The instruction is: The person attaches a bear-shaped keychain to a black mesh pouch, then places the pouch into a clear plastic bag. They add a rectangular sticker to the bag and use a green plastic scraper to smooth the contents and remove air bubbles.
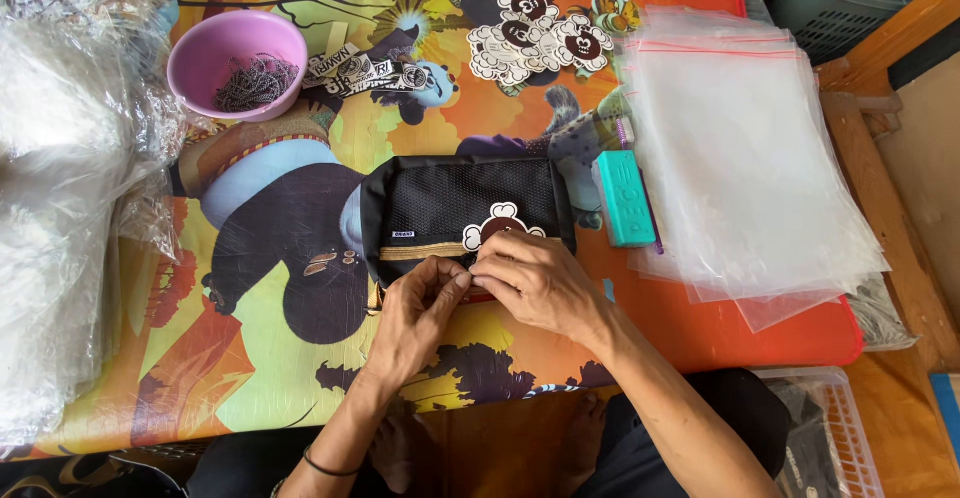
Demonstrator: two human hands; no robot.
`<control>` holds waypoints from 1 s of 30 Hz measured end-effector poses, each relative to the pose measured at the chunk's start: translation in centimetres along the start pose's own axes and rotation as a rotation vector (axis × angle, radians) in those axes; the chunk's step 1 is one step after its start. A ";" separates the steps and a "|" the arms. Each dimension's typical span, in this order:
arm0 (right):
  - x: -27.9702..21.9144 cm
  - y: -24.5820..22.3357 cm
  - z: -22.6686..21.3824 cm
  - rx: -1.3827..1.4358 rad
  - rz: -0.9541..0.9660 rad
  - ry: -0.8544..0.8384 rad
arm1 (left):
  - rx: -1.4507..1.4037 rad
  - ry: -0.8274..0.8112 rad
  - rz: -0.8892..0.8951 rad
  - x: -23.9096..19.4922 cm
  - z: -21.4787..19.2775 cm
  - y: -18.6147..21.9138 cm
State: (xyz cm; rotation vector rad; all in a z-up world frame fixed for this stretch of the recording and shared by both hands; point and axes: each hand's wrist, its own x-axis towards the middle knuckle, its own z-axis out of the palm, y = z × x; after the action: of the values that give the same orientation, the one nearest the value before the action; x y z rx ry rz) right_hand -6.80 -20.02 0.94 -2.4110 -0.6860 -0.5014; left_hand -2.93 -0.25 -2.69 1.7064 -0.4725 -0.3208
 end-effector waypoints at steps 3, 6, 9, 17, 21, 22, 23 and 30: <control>0.1 -0.2 -0.3 -0.063 -0.027 0.015 | -0.061 -0.006 0.002 0.2 0.1 -0.9; 0.2 -0.2 -0.5 -0.074 0.064 -0.057 | -0.059 0.016 0.025 0.1 0.1 -0.9; -0.5 1.2 0.0 -0.093 0.128 -0.055 | 0.026 0.074 0.036 -0.4 -0.3 0.1; -2.1 4.8 0.2 -0.247 0.273 0.004 | 0.333 0.050 0.098 -1.0 -1.1 1.3; -1.5 4.4 -0.8 -0.322 0.322 0.080 | 0.427 -0.027 0.106 -1.0 -1.1 0.4; -1.5 4.4 -0.7 -0.322 0.321 0.079 | 0.426 -0.027 0.105 -0.9 -1.1 0.5; -1.5 4.3 -0.6 -0.354 0.317 0.091 | 0.444 -0.038 0.105 -0.9 -1.1 0.7; -1.1 4.0 -1.3 -0.268 0.417 0.047 | 0.401 0.029 0.133 -1.1 -1.0 2.3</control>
State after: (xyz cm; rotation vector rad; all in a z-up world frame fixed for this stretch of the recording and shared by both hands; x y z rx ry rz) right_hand -5.65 -23.96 -0.32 -2.6825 -0.0865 -0.4947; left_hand -3.71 0.84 -0.26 2.0517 -0.6584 -0.1076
